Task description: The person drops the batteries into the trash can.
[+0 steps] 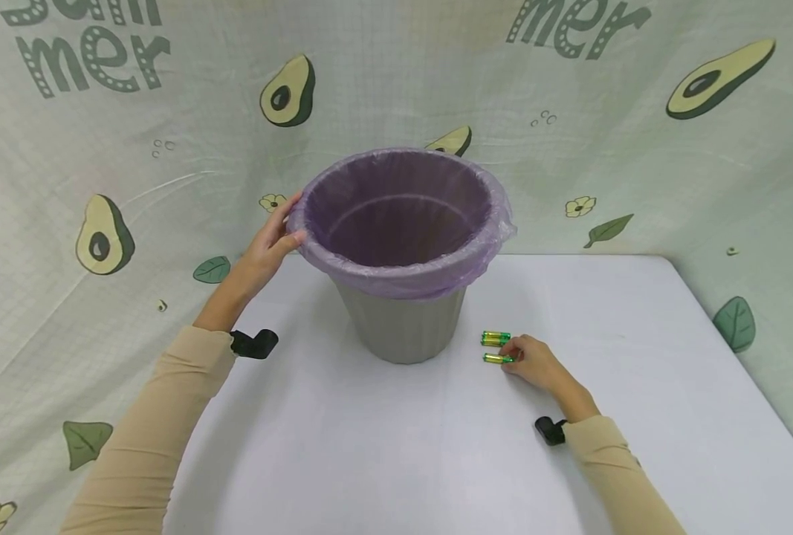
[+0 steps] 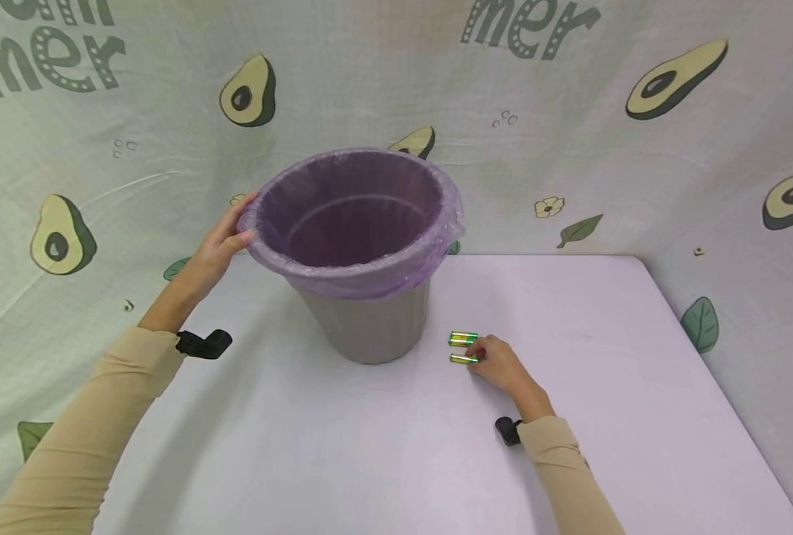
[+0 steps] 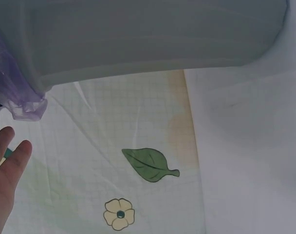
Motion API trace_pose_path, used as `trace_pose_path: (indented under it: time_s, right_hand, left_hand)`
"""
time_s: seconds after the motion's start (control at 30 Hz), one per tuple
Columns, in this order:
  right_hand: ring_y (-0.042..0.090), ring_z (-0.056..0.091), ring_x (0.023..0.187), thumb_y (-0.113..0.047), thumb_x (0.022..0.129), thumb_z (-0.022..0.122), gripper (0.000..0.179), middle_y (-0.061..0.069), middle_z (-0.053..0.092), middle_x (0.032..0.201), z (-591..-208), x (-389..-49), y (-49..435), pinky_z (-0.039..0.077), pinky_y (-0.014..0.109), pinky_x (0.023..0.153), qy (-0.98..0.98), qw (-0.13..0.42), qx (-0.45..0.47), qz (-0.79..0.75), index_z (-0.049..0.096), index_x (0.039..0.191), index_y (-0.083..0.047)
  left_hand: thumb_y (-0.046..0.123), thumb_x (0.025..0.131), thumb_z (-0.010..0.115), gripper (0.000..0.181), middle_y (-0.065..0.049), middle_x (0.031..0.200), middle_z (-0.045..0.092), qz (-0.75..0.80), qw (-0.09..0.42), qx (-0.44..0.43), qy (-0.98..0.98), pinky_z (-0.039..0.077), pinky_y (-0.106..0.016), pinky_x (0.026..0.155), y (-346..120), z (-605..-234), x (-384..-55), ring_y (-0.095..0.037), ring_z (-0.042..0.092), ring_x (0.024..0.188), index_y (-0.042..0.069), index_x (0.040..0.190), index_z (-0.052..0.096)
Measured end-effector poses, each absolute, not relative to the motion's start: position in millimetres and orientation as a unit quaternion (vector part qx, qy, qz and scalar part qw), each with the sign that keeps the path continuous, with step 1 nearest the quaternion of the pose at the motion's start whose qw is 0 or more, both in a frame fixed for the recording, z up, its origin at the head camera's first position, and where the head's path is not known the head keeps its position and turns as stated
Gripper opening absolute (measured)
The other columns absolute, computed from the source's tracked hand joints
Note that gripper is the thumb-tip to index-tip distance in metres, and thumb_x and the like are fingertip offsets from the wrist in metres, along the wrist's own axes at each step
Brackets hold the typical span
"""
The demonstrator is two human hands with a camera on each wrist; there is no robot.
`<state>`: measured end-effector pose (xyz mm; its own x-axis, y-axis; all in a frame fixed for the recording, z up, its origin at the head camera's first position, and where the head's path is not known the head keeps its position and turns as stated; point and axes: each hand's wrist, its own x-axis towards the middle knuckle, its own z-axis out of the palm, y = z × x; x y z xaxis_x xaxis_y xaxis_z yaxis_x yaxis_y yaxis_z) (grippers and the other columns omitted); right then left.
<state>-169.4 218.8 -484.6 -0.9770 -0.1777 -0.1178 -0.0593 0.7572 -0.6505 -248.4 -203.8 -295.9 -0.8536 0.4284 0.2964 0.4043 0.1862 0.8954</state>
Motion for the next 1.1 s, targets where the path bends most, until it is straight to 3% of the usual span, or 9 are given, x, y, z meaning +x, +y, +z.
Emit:
trace_pose_path:
  time_s: [0.8, 1.1]
  right_hand:
    - [0.017, 0.052, 0.076, -0.016, 0.084, 0.067, 0.026, 0.01, 0.06, 0.088, -474, -166, 217, 0.043, 0.029, 0.066, 0.929, 0.104, -0.038, -0.352, 0.061, 0.101, 0.002]
    - [0.017, 0.047, 0.073, -0.013, 0.084, 0.065, 0.025, 0.008, 0.058, 0.081, -444, -161, 214, 0.038, 0.027, 0.061, 0.935, 0.032, -0.058, -0.349, 0.061, 0.101, 0.005]
  left_hand:
    - [0.012, 0.094, 0.04, 0.061, -0.013, 0.154, 0.017, 0.575, 0.009, 0.273, 0.771, 0.035, -0.01, 0.093, -204, -295, -248, -0.031, 0.024, 0.137, 0.01, 0.15, 0.014]
    - [0.011, 0.095, 0.04, 0.061, -0.015, 0.153, 0.018, 0.576, 0.004, 0.273, 0.77, 0.036, -0.011, 0.092, -203, -295, -247, -0.031, 0.027, 0.135, 0.009, 0.15, 0.014]
